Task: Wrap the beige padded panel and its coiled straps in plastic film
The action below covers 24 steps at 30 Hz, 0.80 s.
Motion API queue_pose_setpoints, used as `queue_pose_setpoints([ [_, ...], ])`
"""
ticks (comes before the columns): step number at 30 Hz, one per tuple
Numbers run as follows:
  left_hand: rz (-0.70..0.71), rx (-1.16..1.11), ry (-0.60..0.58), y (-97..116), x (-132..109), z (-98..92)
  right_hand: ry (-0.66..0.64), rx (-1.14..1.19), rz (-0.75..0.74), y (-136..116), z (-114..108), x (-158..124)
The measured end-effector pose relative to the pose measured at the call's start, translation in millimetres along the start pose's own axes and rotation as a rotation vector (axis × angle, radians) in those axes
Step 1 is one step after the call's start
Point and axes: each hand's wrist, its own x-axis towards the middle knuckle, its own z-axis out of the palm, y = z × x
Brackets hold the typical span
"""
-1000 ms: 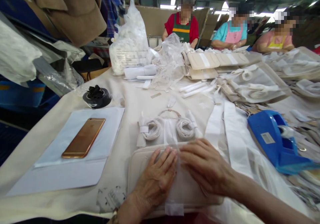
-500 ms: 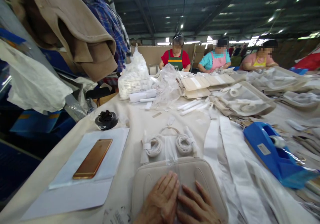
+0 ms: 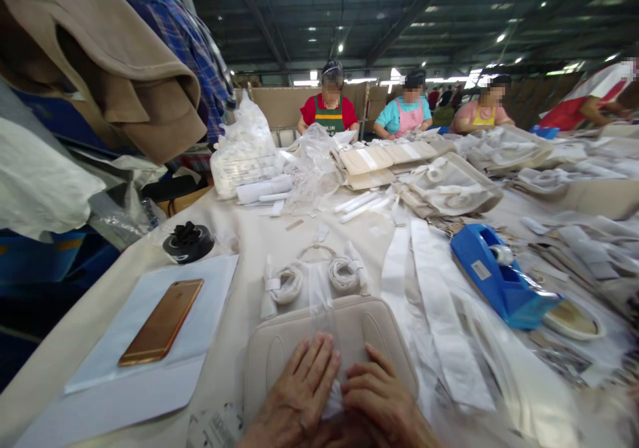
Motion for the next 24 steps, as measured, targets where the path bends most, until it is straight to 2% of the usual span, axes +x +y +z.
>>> queue_pose_setpoints([
  [2,-0.018,-0.033,-0.057,1,2,-7.5,0.073,-0.118,0.107,2,-18,-11],
  [4,-0.026,-0.057,-0.109,1,4,-12.8,0.194,-0.211,0.33,6,-30,-22],
  [5,-0.033,-0.06,-0.117,0,4,-14.3,0.204,-0.213,0.46,8,-32,-26],
  [7,-0.034,-0.049,-0.112,0,5,-15.8,0.126,-0.148,0.677,12,-33,-28],
  [10,-0.027,-0.024,-0.095,-1,6,-17.1,-0.01,-0.046,0.86,13,-33,-17],
  [15,0.002,-0.02,-0.082,-2,6,-18.1,-0.099,0.134,0.977,14,-49,12],
  [20,-0.047,-0.015,-0.045,2,4,-9.7,-0.111,0.31,1.001,19,-60,27],
  [24,-0.063,0.043,-0.098,10,5,-8.1,-0.089,0.372,1.001,18,-60,32],
])
